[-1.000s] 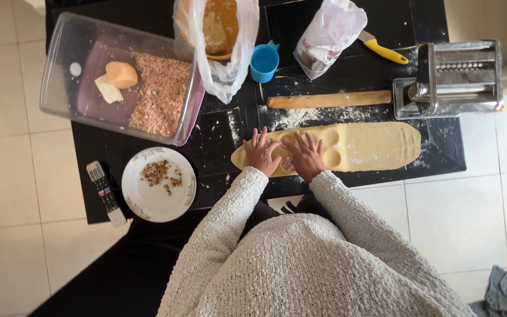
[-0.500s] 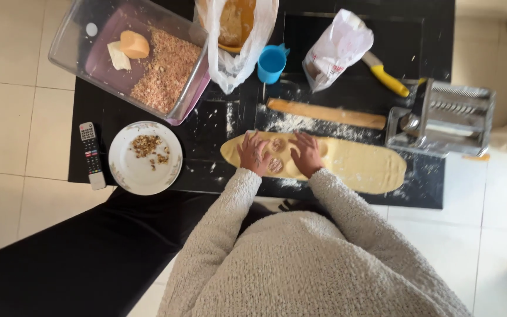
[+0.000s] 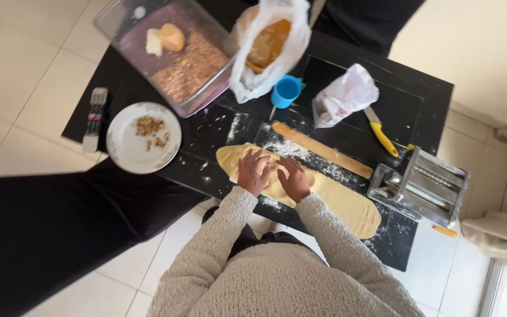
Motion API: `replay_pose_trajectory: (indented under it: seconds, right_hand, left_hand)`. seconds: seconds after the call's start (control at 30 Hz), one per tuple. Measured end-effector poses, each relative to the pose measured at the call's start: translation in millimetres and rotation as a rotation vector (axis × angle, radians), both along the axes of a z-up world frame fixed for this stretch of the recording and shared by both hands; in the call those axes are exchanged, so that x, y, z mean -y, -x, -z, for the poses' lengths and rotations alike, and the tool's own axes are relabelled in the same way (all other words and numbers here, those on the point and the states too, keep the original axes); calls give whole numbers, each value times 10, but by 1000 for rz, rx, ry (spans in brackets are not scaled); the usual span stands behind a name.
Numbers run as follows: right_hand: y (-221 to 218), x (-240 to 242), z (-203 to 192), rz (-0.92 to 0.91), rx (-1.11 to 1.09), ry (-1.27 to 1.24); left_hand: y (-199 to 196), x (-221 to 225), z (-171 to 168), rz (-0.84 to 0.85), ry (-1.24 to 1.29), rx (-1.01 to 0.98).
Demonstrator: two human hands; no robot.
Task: Filling and sealing dough circles to prepare ravioli.
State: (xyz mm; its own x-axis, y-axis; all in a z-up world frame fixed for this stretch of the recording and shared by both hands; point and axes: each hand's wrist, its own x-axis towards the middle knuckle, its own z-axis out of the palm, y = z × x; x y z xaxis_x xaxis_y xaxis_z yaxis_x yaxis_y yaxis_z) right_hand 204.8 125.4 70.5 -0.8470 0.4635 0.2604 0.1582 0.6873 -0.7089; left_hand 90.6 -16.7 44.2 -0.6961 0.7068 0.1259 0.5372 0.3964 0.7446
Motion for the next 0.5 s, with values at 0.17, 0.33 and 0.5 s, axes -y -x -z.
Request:
replay_pose_trajectory:
  seconds: [0.17, 0.33, 0.5]
  right_hand:
    - [414, 176, -296, 5, -3, 32]
    - [1107, 390, -723, 9, -24, 52]
    - [1964, 483, -995, -47, -91, -22]
  left_hand:
    - [358, 120, -93, -39, -126, -50]
    - [993, 265, -394, -32, -86, -71]
    - [1796, 437, -656, -29, -267, -196]
